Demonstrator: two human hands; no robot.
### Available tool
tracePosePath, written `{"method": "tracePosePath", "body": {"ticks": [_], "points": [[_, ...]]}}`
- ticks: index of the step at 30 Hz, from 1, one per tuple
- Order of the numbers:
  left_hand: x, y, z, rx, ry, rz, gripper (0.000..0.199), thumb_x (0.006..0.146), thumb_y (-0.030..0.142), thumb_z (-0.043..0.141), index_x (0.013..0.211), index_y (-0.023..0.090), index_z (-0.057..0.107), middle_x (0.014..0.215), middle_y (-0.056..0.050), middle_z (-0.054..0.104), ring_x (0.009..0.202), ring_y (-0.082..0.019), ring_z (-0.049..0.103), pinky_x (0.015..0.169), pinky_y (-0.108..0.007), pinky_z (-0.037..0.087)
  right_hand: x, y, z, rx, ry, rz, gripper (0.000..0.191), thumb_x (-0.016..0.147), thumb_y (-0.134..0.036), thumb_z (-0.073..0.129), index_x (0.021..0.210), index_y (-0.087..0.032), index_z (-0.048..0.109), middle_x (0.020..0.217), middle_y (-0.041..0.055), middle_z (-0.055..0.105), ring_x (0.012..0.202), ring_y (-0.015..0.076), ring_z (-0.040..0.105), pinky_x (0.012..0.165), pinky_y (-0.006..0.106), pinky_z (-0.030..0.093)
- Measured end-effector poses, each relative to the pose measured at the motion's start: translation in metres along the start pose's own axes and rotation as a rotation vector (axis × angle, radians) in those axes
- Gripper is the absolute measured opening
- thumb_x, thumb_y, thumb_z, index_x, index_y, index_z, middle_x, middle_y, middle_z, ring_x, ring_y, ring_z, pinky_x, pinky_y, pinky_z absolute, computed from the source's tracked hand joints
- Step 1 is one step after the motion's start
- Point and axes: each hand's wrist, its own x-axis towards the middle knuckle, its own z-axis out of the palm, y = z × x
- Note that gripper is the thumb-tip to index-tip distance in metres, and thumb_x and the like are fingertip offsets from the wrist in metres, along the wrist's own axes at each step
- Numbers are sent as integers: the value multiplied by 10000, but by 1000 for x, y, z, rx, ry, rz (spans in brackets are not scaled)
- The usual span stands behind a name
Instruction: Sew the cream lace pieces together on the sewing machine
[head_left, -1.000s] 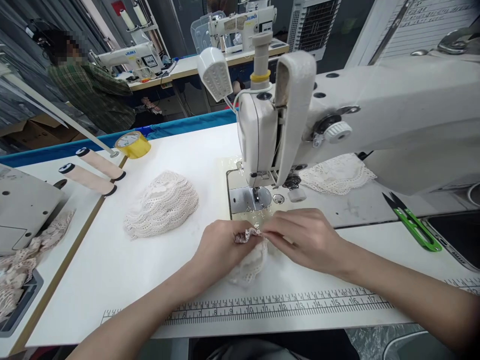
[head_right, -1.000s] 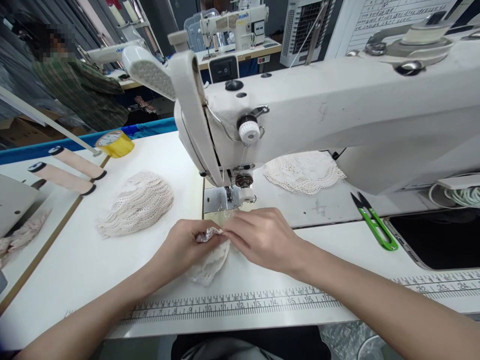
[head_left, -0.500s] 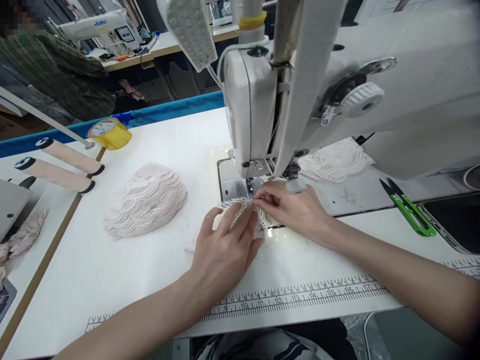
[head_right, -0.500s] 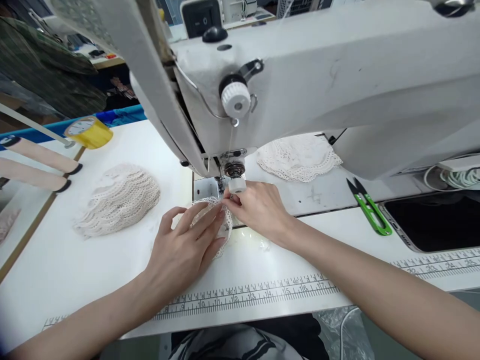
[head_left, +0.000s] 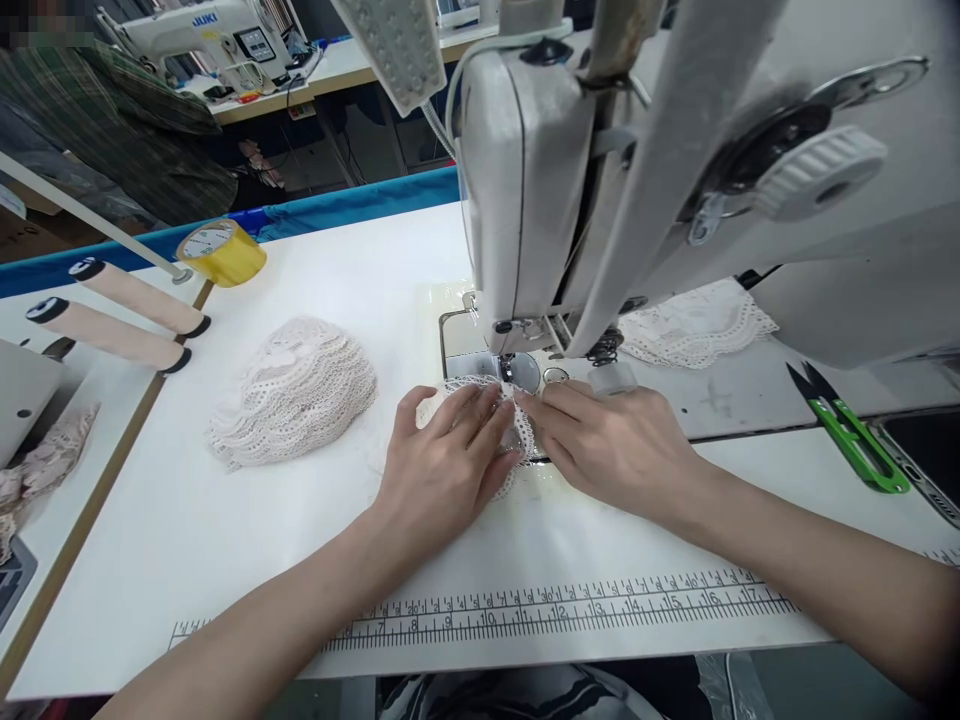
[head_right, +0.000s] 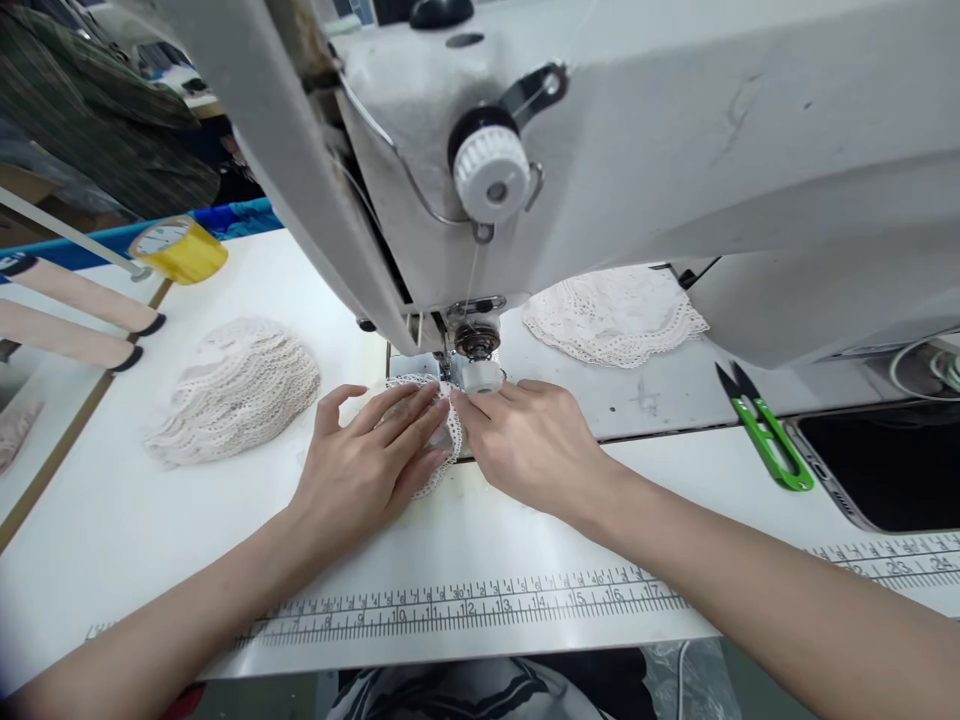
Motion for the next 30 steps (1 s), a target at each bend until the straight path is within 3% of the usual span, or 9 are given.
{"method": "tracePosePath", "body": {"ticks": [9,19,30], "points": [[3,-7,5,-48,5,-13,314,970,284,501,1251,200,614,1230,-64,686,1155,-252,615,1103,-519,254,-1,1,3,-24,-42,11,312,882,-106,495,1109,-129,708,805,46,731,617,128,597,462,309,237],[3,-3,4,-48,12,-13,323,961,284,512,1253,193,615,1247,-84,674,1156,-268,617,1096,-551,290,2,0,4,-29,28,29,265,856,-108,503,986,-146,731,760,26,710,497,109,474,452,309,215],[5,-5,6,-25,12,-35,314,980,317,487,1245,204,610,1248,-76,674,1162,-251,611,1107,-565,265,3,0,6,-46,-13,48,295,849,-110,514,1049,-144,729,774,35,719,502,111,466,463,302,198]]}}
